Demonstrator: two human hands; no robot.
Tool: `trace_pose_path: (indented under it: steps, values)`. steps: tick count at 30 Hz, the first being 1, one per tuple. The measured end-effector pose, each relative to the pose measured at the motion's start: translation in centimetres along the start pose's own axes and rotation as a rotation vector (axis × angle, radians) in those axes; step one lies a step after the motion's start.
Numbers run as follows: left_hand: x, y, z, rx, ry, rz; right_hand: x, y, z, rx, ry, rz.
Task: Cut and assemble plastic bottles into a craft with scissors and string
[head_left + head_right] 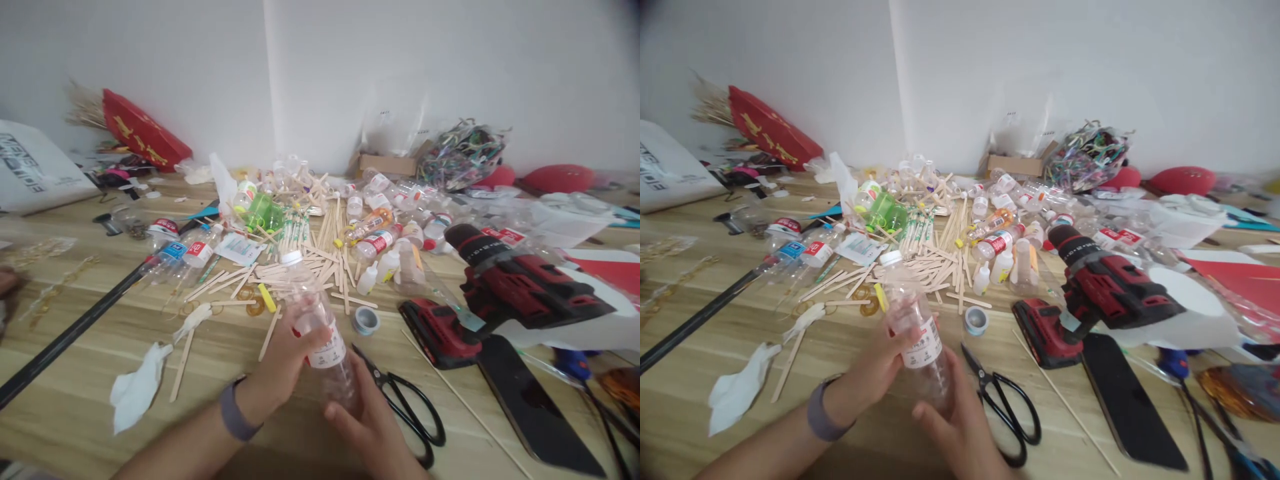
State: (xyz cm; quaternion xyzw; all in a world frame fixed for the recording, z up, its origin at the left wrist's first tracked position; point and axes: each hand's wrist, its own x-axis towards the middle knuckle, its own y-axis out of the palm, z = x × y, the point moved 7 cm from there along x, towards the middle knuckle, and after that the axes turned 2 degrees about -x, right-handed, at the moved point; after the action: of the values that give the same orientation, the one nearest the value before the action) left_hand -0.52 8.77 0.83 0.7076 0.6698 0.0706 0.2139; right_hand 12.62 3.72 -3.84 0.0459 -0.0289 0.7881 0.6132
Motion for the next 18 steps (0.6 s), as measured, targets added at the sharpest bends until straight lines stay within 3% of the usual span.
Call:
trace_pose_path:
  steps: [2,4,8,13,18]
  values:
    - [0.1,-0.5,-1.6,0.187,0.072,0.006,-0.3,0.6,0.1,-0.091,-0.049,0.104]
    - [-0.1,-1.2,-3.9,0.556,0.215,-0.03,-0.2,0.2,0.5,-0.192,-0.101,0.123]
    - [-1.3,-1.2,-6.0,1.242,0.362,-0.058,1.0,-2.6,2.2,-0.27,-0.157,-0.067]
    - [-3.1,0.4,-3.3,1.736,0.272,0.08,1.8,-4.7,3.7,-0.347,-0.116,-0.235]
    - [-4.5,0.9,-0.3,1.77,0.078,0.336,1.2,-5.0,3.5,-0.444,-0.054,-0.25]
